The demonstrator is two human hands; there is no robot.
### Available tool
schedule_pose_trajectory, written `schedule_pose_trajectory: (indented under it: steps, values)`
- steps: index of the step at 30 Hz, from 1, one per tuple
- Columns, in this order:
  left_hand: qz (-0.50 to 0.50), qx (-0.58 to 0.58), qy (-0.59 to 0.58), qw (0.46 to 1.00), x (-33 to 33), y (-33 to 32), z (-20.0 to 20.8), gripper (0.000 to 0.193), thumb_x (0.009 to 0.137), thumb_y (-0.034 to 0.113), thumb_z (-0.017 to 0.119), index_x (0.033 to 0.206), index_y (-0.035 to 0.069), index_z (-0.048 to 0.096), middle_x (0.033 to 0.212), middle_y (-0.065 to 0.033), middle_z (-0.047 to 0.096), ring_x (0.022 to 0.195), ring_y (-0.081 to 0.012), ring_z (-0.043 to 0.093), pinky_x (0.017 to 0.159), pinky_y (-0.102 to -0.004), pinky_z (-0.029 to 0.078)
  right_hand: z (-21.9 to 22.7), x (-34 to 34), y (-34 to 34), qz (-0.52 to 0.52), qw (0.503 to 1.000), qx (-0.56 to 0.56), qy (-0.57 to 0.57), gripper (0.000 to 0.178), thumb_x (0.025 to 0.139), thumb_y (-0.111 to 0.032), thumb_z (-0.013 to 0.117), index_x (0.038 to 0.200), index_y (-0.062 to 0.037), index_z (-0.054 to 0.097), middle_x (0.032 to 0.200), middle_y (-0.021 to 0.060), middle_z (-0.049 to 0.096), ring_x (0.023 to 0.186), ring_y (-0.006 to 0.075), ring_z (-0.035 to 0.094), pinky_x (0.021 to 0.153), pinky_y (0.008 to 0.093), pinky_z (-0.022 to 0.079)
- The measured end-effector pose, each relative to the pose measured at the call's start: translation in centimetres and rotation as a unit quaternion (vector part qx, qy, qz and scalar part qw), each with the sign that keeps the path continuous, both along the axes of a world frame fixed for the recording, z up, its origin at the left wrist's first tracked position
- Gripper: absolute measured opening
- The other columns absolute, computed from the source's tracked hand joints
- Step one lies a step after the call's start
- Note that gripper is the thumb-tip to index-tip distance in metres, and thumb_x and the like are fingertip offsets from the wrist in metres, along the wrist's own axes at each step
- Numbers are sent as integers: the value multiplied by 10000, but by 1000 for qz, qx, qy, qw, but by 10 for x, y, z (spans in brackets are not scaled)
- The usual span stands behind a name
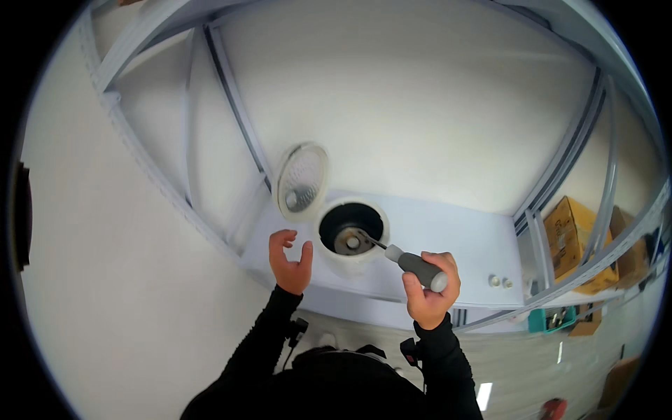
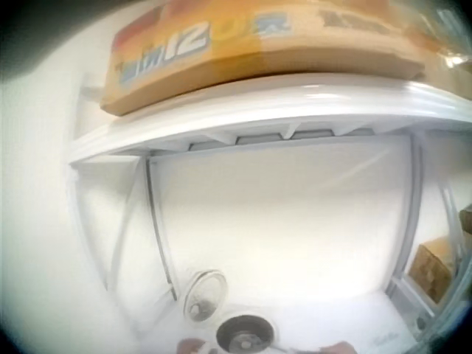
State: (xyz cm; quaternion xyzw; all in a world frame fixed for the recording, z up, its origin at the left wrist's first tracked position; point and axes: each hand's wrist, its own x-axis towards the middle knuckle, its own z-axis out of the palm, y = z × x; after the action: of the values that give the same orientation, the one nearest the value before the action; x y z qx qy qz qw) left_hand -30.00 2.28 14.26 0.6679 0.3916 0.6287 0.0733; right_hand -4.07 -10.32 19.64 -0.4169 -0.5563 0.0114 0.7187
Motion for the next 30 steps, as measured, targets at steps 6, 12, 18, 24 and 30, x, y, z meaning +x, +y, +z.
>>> schedule_pose_trajectory:
  steps: [6,12,18,24,30]
  values:
    - [-15,50,25,998,-47,90,26,622,790,97,828,1338,19,543,1376,-201,548,1247,-383,546,1046,-479,454,30,-83,74,39,994,101,18,520,968,-349,774,1322,-37,555,1218,176,507,790,194,639,716,319,537]
    - [-124,5,36,992,-42,130,52,780,819,96,791,1513,-13,451,1527,-227,483,1405,-394,481,1158,-471,399,78,-121,111,91,991,85,-56,564,977,-332,769,1364,-28,495,1336,264,554,926,238,702,808,333,580]
    - [-251,-31,-5,968,-44,149,50,801,858,47,727,1577,-29,380,1571,-274,460,1449,-445,460,1188,-511,377,94,-148,133,141,988,49,-28,600,957,-312,793,1370,-11,477,1308,269,634,1107,321,697,940,398,564]
    - [-281,1,9,960,-38,150,43,795,854,-43,658,1589,-49,353,1593,-255,451,1480,-389,446,1211,-468,363,86,-154,145,113,992,23,-44,623,939,-329,812,1364,-14,483,1303,261,638,1194,351,674,988,425,550]
    - [-265,14,12,964,-43,152,44,782,846,-35,660,1572,-56,372,1584,-258,459,1466,-409,451,1214,-492,348,92,-159,150,96,994,31,-48,619,941,-317,812,1366,-11,481,1288,258,644,1156,340,688,950,407,566]
